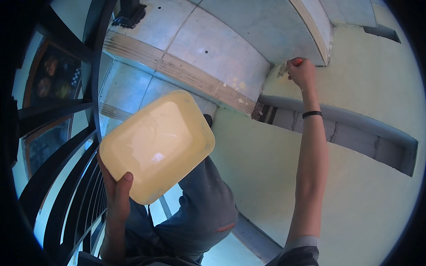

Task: The person paints a stairwell wall by dipping a paintbrush into a paint container and applying paint onto the wall.

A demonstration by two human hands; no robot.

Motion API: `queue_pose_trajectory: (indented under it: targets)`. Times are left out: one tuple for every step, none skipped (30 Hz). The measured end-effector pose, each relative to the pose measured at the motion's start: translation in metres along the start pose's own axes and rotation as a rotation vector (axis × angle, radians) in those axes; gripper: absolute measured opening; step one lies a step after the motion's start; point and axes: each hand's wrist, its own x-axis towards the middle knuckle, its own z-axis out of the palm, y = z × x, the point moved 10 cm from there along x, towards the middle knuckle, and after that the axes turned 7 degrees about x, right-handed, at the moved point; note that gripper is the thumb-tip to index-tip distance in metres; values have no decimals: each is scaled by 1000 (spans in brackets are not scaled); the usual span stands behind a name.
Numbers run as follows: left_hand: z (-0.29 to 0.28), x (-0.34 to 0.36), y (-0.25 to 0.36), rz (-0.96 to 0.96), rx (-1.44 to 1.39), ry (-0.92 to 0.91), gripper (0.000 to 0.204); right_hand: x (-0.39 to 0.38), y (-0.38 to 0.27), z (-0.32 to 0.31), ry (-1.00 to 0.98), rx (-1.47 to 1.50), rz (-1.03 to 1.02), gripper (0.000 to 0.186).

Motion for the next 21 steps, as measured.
queue_pose_trajectory:
  targets:
    - [1, 0, 0, 17, 5, -9, 83, 0, 4, 1, 14, 18, -7, 26]
    - [1, 1, 1, 34, 10, -18, 83, 0, 7, -1, 29, 35, -15, 27]
    - [1, 2, 1, 35, 9, -17, 83, 0, 11, -7, 30, 35, -16, 27]
    - [0, 2, 1, 26, 9, -11, 83, -4, 12, -16, 63, 73, 8, 27]
    - [-2, 1, 1, 18, 8, -4, 84, -11, 8, -26, 97, 109, 31, 27]
    - [-4, 0, 2, 14, 14, 1, 84, -18, -2, -33, 111, 76, 23, 27]
    - [-5, 0, 0, -3, -1, 7, 84, -24, -6, -34, 112, 75, 24, 27]
    - [-7, 0, -2, -21, -14, 12, 84, -29, -14, -35, 142, 54, -8, 27]
    - [-7, 0, -1, -21, -12, 12, 84, -33, -21, -35, 171, 34, -39, 27]
    - [-5, 0, 0, -18, -24, 9, 84, -32, -20, -31, 176, 31, -39, 27]
    - [-4, 0, 0, -17, -34, 5, 84, -29, -14, -17, 141, 88, -39, 28]
    - [-2, 0, 0, -16, -35, 0, 84, -25, -7, -5, 105, 146, -39, 28]
    - [0, 1, 0, -3, -18, -13, 85, -20, 1, -3, 109, 143, -36, 28]
    - [2, 2, 1, 11, 3, -25, 85, -14, 13, -2, 114, 96, -17, 28]
    - [4, 3, 0, 13, 4, -30, 85, -9, 25, -5, 120, 47, 3, 29]
    - [4, 3, -1, 18, 6, -33, 85, -9, 26, -13, 117, 48, 5, 29]
    - [4, 2, 0, 20, 11, -35, 85, -13, 24, -33, 176, 61, 22, 30]
    - [3, 1, -1, 17, 13, -36, 85, -19, 20, -52, 236, 72, 40, 31]
    - [2, 0, -2, 5, 10, -23, 85, -27, 12, -63, 233, 74, 43, 31]
    - [1, 0, -3, -6, 6, -7, 85, -37, 3, -78, 290, 66, 51, 31]
    - [0, -1, -3, -9, 10, -4, 85, -45, -3, -88, 347, 58, 59, 32]
